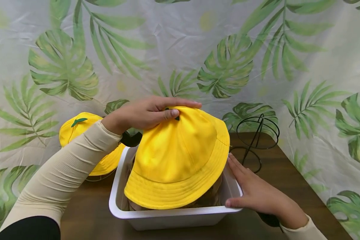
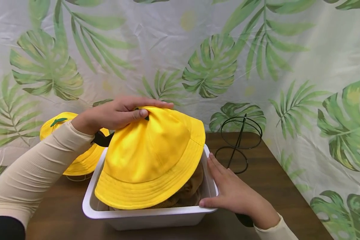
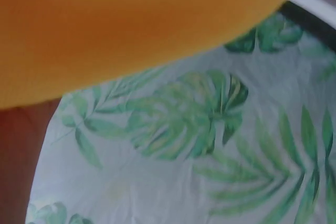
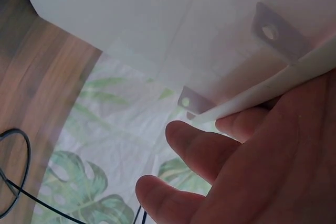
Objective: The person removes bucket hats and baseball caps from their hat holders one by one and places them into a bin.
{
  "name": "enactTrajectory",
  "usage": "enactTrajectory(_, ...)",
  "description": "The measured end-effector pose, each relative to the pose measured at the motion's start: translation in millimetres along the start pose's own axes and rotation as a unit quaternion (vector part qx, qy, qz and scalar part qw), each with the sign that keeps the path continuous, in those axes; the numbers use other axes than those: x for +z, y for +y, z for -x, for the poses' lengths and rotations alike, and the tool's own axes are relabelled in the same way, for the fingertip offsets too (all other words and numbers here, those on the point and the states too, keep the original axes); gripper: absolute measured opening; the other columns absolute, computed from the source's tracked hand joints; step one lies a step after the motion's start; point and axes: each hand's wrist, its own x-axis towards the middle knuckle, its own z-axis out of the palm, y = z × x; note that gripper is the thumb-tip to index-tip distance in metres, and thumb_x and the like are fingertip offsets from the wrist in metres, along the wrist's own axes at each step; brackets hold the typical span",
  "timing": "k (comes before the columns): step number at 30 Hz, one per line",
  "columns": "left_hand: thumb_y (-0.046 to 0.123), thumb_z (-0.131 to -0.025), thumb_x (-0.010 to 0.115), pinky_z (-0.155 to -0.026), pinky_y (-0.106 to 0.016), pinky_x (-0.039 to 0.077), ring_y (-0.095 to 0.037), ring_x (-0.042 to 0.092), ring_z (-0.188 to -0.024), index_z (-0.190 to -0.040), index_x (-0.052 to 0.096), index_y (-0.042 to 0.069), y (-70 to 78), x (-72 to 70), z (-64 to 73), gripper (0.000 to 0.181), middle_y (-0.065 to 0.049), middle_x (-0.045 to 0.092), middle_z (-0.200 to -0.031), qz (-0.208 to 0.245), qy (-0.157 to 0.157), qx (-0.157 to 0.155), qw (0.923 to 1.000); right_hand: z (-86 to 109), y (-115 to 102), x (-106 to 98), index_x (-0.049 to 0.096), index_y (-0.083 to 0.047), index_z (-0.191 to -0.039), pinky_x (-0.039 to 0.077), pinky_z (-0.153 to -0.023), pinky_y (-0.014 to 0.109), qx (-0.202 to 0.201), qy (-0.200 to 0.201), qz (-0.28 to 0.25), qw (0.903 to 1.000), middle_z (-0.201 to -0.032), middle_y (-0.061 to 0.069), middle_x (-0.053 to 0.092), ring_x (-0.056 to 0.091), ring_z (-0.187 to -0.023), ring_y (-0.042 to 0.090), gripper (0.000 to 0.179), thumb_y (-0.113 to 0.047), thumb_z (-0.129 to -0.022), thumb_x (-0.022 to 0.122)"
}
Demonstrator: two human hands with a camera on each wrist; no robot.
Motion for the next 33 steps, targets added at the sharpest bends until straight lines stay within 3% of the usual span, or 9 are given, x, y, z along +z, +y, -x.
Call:
enactTrajectory(3,0.026,-0.107,0.041,-0.115,-0.04,0.029,-0.021,0.034,-0.143,-0.152,0.038,0.003,-6.6,8.8,-3.1,0.051,-0.003,0.041,-0.155,0.067,-0.021,0.002,0.9975,-1.9,1,1,-0.004,-0.025,-0.161,0.028,-0.099,0.076,-0.012,0.007,-0.019,0.9997,-0.166,0.003,-0.003,0.021,-0.145,0.042,0.114,-0.052,-0.082,0.074)
enactTrajectory(5,0.027,-0.107,0.041,-0.114,-0.044,0.03,-0.025,0.033,-0.144,-0.152,0.035,0.001,-10.9,16.4,-3.5,0.053,-0.007,0.038,-0.156,0.139,-0.037,-0.003,0.9896,-2.4,1,2,0.0,-0.028,-0.161,0.03,-0.098,0.075,-0.019,0.009,-0.03,0.9993,-0.166,0.001,0.0,0.021,-0.145,0.042,0.111,-0.052,-0.082,0.074)
enactTrajectory(8,0.026,-0.107,0.042,-0.112,-0.045,0.033,-0.025,0.034,-0.143,-0.154,0.035,0.005,-20.0,25.1,-1.0,0.052,-0.006,0.037,-0.157,0.205,-0.049,-0.036,0.9768,-1.8,1,4,0.003,-0.03,-0.161,0.03,-0.098,0.074,-0.013,0.008,-0.034,0.9993,-0.166,0.0,0.001,0.021,-0.145,0.041,0.109,-0.051,-0.081,0.075)
enactTrajectory(10,0.024,-0.107,0.041,-0.111,-0.044,0.035,-0.025,0.036,-0.142,-0.154,0.035,0.007,-27.8,28.5,1.6,0.05,-0.004,0.037,-0.157,0.212,-0.058,-0.063,0.9736,-0.5,0,4,0.003,-0.026,-0.161,0.029,-0.1,0.074,-0.003,0.004,-0.028,0.9996,-0.166,0.003,0.0,0.021,-0.145,0.041,0.11,-0.051,-0.082,0.075)
enactTrajectory(15,0.022,-0.107,0.042,-0.11,-0.035,0.036,-0.013,0.039,-0.139,-0.155,0.038,0.017,-44.4,29.2,13.3,0.048,0.003,0.041,-0.154,0.097,-0.079,-0.151,0.9806,1.8,0,3,0.003,-0.01,-0.16,0.025,-0.105,0.071,0.019,-0.007,-0.007,0.9998,-0.166,0.01,-0.002,0.02,-0.145,0.042,0.113,-0.05,-0.082,0.075)
enactTrajectory(21,0.032,-0.105,0.049,-0.115,-0.037,0.028,-0.011,0.028,-0.144,-0.156,0.035,0.023,-42.6,26.3,23.3,0.053,0.003,0.034,-0.158,0.004,-0.08,-0.215,0.9735,2.2,0,2,0.005,-0.009,-0.16,0.024,-0.107,0.069,0.024,-0.009,-0.006,0.9997,-0.166,0.01,-0.002,0.018,-0.146,0.041,0.113,-0.05,-0.082,0.075)
enactTrajectory(28,0.064,-0.095,0.048,-0.112,-0.039,0.033,-0.01,0.032,-0.142,-0.157,0.025,0.034,-17.5,43.8,18.2,0.073,0.014,0.031,-0.157,-0.105,-0.052,-0.281,0.9525,2.6,1,2,0.003,-0.009,-0.16,0.024,-0.105,0.072,0.012,-0.002,-0.001,0.9999,-0.166,0.012,0.0,0.019,-0.146,0.042,0.113,-0.053,-0.083,0.074)
enactTrajectory(31,0.072,-0.087,0.054,-0.107,-0.036,0.039,-0.011,0.043,-0.134,-0.159,0.02,0.034,-9.4,53.2,13.4,0.088,0.007,0.041,-0.152,-0.144,-0.044,-0.309,0.9391,2.7,0,2,0.003,-0.009,-0.16,0.023,-0.105,0.072,0.013,-0.002,-0.006,0.9999,-0.166,0.012,0.0,0.019,-0.146,0.042,0.114,-0.053,-0.082,0.074)
enactTrajectory(33,0.073,-0.083,0.059,-0.1,-0.033,0.043,-0.01,0.053,-0.121,-0.16,0.015,0.032,-6.1,57.2,11.1,0.097,0.001,0.057,-0.137,-0.164,-0.044,-0.323,0.931,2.8,-1,3,0.003,-0.009,-0.16,0.022,-0.105,0.072,0.013,-0.003,-0.009,0.9999,-0.166,0.012,-0.001,0.018,-0.146,0.042,0.114,-0.052,-0.083,0.074)
